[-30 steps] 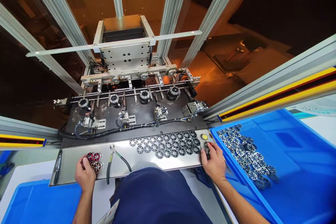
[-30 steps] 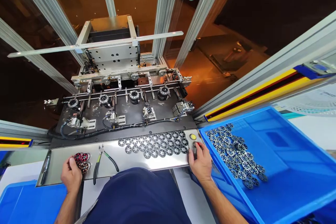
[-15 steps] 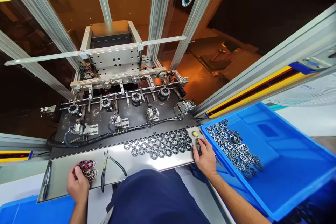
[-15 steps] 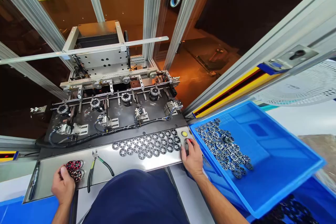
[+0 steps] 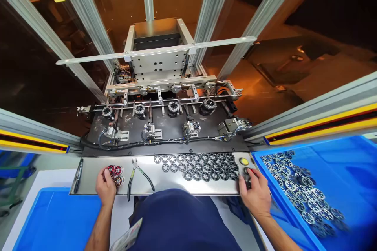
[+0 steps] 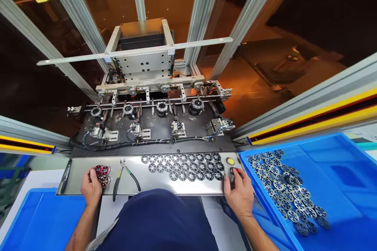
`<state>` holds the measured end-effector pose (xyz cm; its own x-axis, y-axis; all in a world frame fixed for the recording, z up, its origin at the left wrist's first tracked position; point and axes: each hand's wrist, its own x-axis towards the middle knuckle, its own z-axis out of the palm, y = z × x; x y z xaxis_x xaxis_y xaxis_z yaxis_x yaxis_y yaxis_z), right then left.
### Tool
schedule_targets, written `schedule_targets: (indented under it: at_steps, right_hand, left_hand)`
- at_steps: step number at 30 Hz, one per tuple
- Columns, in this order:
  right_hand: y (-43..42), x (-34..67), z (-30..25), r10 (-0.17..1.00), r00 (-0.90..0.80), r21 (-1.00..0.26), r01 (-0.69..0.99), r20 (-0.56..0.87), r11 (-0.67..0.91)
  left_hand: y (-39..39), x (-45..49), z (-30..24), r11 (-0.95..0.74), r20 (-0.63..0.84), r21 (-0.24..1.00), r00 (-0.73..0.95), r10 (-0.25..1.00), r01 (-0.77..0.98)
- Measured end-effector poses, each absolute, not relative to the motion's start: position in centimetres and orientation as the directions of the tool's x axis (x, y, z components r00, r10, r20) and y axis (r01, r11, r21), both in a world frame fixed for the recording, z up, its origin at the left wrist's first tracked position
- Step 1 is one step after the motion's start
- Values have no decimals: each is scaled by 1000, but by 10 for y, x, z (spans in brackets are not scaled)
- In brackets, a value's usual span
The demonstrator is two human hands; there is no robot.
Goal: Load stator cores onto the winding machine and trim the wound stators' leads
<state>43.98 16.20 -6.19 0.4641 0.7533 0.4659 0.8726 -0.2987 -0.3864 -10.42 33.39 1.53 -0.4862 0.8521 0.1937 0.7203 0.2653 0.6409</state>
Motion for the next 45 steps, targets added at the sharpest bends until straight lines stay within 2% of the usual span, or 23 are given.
schedule_targets:
  at_steps: [13, 45]
  right_hand:
    - [159, 441, -61, 753, 435, -333, 894, 493, -299]
    - [158, 441, -61, 758, 448, -342, 887, 474, -310]
  left_hand:
    - [329, -104, 12, 273, 175, 658, -495, 851, 702]
    - [329, -103, 10, 265, 187, 656, -493, 850, 706]
